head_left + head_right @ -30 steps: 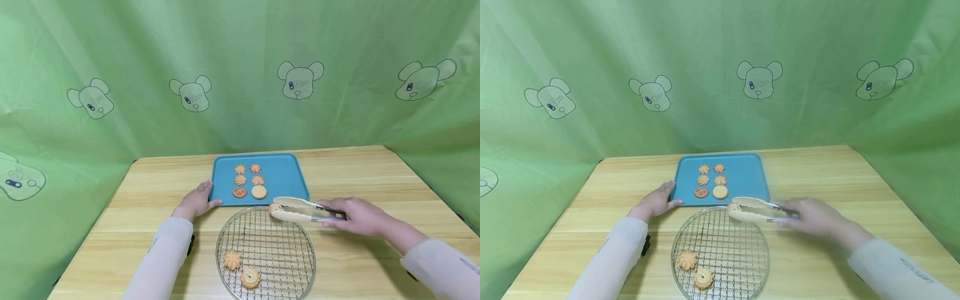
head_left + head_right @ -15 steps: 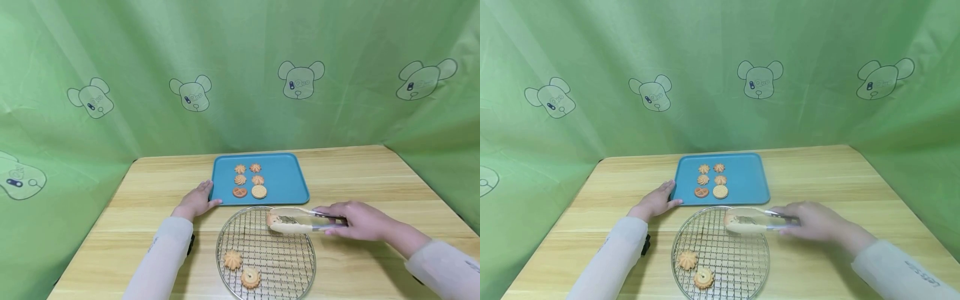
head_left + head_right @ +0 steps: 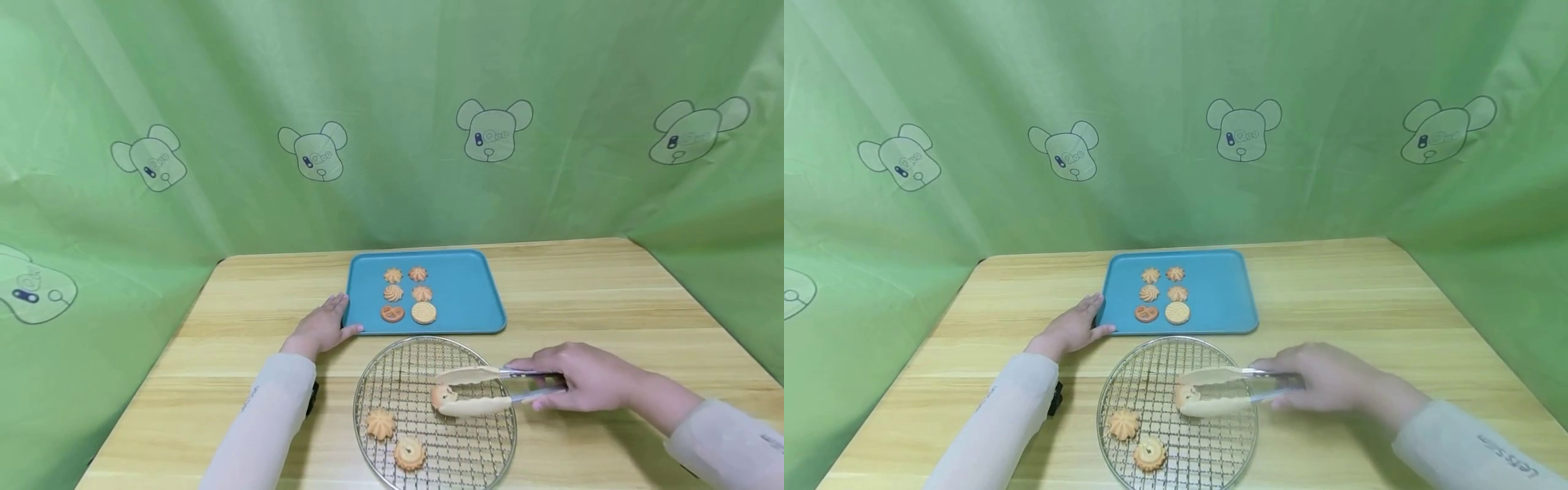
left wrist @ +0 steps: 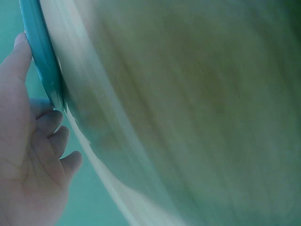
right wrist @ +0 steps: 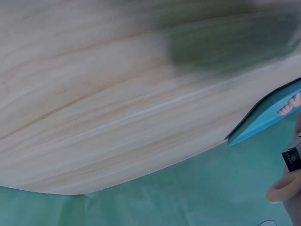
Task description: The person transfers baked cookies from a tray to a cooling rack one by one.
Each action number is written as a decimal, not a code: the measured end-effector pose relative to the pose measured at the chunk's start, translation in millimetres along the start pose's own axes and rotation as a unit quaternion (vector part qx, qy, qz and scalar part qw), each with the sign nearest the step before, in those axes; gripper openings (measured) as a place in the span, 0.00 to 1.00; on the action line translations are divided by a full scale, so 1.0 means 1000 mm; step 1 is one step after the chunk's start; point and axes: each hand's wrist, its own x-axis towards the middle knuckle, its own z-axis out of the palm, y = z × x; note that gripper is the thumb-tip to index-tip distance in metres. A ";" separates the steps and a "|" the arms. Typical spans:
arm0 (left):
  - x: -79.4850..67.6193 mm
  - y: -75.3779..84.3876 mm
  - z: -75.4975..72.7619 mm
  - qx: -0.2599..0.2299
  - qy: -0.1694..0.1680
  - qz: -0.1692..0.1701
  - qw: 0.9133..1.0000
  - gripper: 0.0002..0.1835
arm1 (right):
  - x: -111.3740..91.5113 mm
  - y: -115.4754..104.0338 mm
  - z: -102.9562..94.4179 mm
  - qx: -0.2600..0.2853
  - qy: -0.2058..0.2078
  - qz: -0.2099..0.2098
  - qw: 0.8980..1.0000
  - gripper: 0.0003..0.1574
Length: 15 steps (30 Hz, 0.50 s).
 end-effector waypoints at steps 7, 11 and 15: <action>0.001 0.000 0.001 -0.001 0.000 0.001 1.000 0.46 | 0.000 -0.003 0.002 0.013 -0.004 -0.032 0.999 0.35; 0.001 0.000 0.001 -0.002 0.000 0.001 1.000 0.46 | 0.000 -0.006 0.002 0.021 -0.010 -0.045 0.999 0.34; 0.001 0.000 0.001 0.000 -0.004 -0.003 1.000 0.46 | 0.000 -0.008 0.003 0.030 -0.008 -0.070 0.997 0.35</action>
